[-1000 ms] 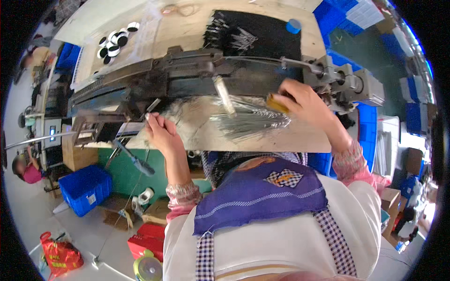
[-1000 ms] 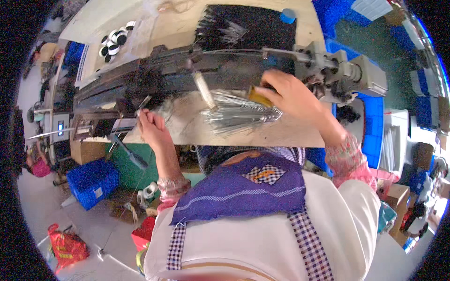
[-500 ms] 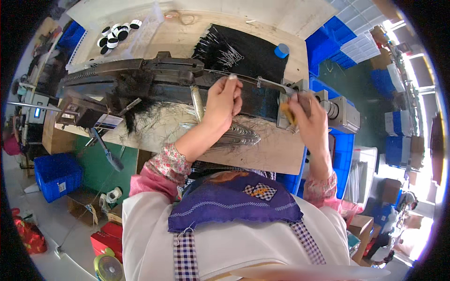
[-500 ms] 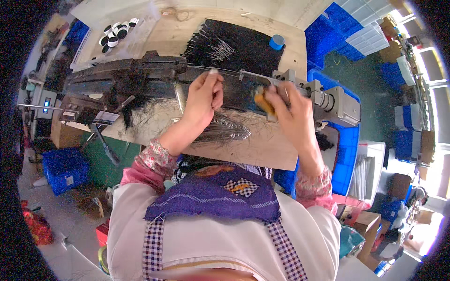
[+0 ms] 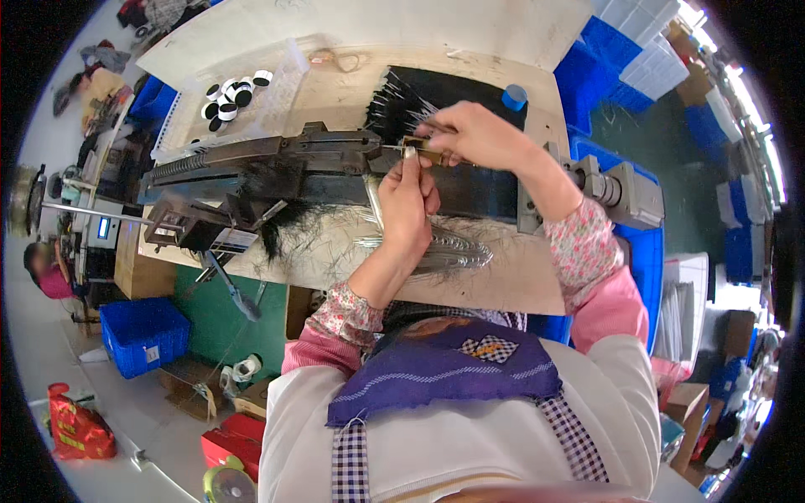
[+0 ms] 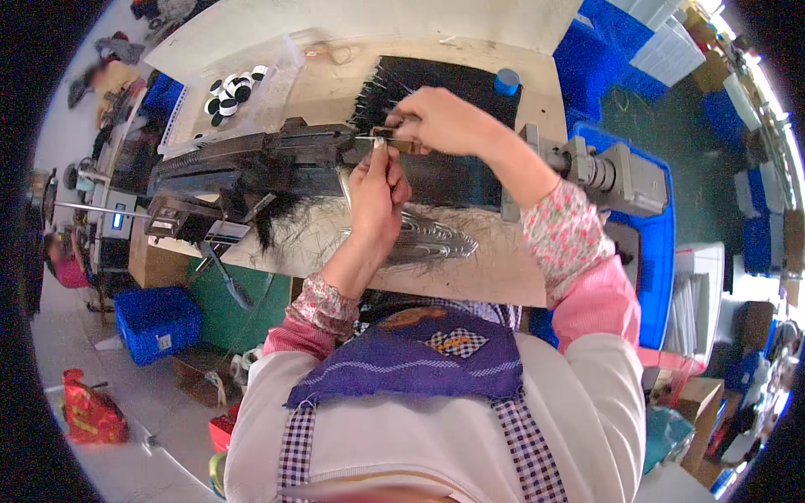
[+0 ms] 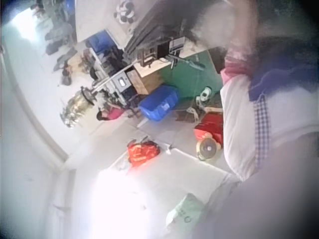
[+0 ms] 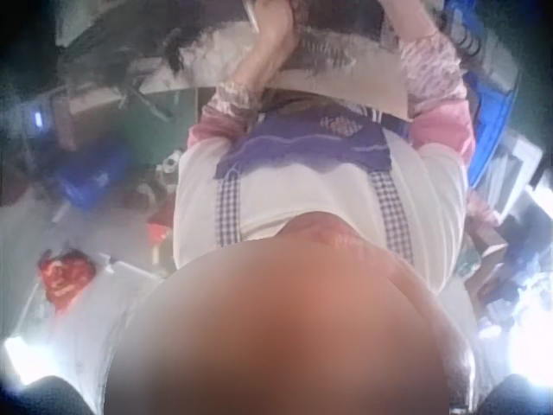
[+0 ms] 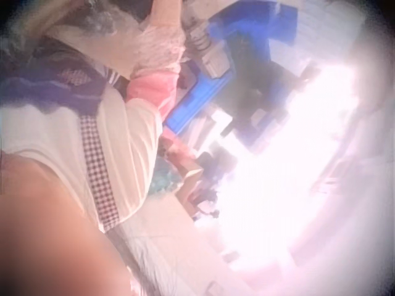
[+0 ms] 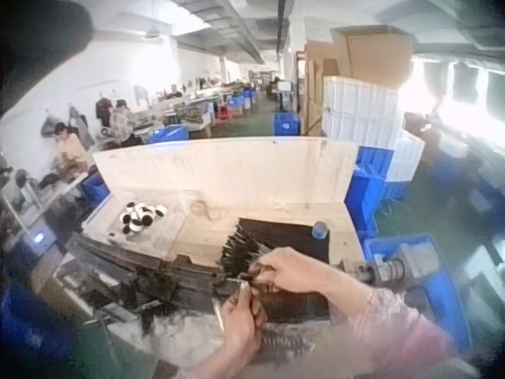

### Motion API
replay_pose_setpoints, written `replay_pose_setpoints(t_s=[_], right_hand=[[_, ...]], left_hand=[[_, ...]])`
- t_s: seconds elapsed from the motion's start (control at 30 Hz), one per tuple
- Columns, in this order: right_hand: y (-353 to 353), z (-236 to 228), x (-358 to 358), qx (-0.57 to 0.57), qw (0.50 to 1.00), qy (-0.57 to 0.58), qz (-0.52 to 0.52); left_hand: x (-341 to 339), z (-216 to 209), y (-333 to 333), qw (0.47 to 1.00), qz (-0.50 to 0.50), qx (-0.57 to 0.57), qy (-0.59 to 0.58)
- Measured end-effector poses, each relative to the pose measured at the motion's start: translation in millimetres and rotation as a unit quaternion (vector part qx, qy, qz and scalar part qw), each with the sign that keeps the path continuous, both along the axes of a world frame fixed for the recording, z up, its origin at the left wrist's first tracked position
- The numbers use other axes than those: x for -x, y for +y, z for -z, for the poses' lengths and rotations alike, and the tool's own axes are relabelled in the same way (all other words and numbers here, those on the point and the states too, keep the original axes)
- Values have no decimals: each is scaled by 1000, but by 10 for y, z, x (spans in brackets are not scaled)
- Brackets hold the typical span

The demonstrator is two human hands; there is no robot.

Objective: Assembling black hair fibers into small metallic or plastic tabs using a specialized machine and tools.

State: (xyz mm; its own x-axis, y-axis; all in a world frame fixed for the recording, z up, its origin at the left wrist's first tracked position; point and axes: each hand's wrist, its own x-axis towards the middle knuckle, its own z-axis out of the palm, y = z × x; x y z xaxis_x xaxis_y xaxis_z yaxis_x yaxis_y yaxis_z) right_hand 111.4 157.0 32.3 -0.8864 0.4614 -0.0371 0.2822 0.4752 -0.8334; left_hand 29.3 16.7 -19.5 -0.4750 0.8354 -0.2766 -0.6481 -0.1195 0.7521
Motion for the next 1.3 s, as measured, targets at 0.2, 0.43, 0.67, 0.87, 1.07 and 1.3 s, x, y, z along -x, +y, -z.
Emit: replay_pose_setpoints(t_s=[0.2,0.43,0.67,0.87,1.07,1.3], right_hand=[[135,-159,100,175,979,-100,-17],[107,-462,-74,-316,939,-94,100],[-505,-38,11,-417,904,95,17],[-170,-182,8,-243,967,42,64],[-248,-153,59,-351,933,72,18],[-211,-144,13,-422,900,103,32]], left_hand=[[78,88,34,989,135,-49,15],[228,-171,19,915,95,-158,-360],[230,-79,-16,924,77,-168,-334],[237,-64,-114,929,65,-219,-290],[225,-174,-160,946,47,-199,-251],[256,-212,-122,943,62,-192,-265]])
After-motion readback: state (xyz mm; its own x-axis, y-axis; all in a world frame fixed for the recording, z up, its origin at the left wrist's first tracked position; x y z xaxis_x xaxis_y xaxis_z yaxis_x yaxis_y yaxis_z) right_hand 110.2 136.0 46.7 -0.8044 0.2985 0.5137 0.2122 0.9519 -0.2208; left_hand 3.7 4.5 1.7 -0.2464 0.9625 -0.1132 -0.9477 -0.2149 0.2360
